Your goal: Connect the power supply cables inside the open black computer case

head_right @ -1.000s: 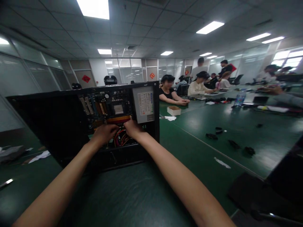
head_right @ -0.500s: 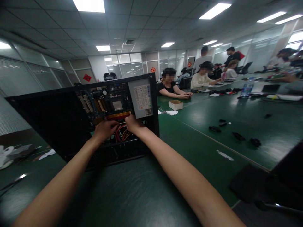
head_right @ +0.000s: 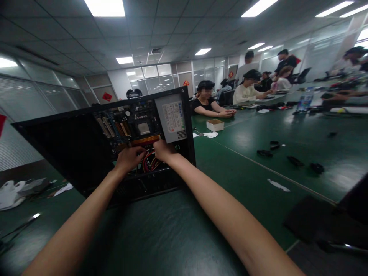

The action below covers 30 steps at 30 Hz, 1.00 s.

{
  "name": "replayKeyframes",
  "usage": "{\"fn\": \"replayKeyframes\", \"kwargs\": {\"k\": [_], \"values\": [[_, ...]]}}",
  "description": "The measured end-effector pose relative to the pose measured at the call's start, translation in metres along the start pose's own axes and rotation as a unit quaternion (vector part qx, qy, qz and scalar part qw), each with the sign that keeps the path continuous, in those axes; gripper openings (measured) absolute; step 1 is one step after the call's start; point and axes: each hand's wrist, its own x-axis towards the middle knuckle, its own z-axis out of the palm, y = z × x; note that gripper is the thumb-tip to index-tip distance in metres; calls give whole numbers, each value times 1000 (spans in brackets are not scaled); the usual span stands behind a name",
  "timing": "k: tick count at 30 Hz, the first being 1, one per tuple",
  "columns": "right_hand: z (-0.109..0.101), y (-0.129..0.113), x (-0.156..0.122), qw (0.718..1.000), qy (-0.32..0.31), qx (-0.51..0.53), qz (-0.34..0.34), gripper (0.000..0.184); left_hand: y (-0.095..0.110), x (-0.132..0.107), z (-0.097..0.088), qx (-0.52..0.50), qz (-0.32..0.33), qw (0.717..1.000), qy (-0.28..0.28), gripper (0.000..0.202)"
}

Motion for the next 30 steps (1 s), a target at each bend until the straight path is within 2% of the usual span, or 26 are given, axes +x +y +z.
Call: {"fn": "replayKeyframes", "kwargs": {"k": [5, 11, 14, 17, 22, 30], "values": [[0, 0, 0, 1000, -8, 19, 17, 28, -2, 0, 2, -5, -5, 1000, 7, 30], [1, 2, -2, 1000, -10, 11, 12, 35, -12, 1, 9, -75, -10, 997, 14, 28], [2, 3, -3, 1000, -15, 6, 6, 38, -16, 1, 11, -85, -17, 996, -10, 29], [2, 3, -4, 1000, -19, 1, -4, 36, -17, 2, 12, -84, 6, 996, -39, 27], [4, 3, -4, 1000, -18, -4, -9, 34, -15, 3, 15, -64, 18, 996, -52, 28], [9, 5, 1, 1000, -27, -10, -12, 34, -15, 7, 20, -39, -12, 998, -48, 32]]}}
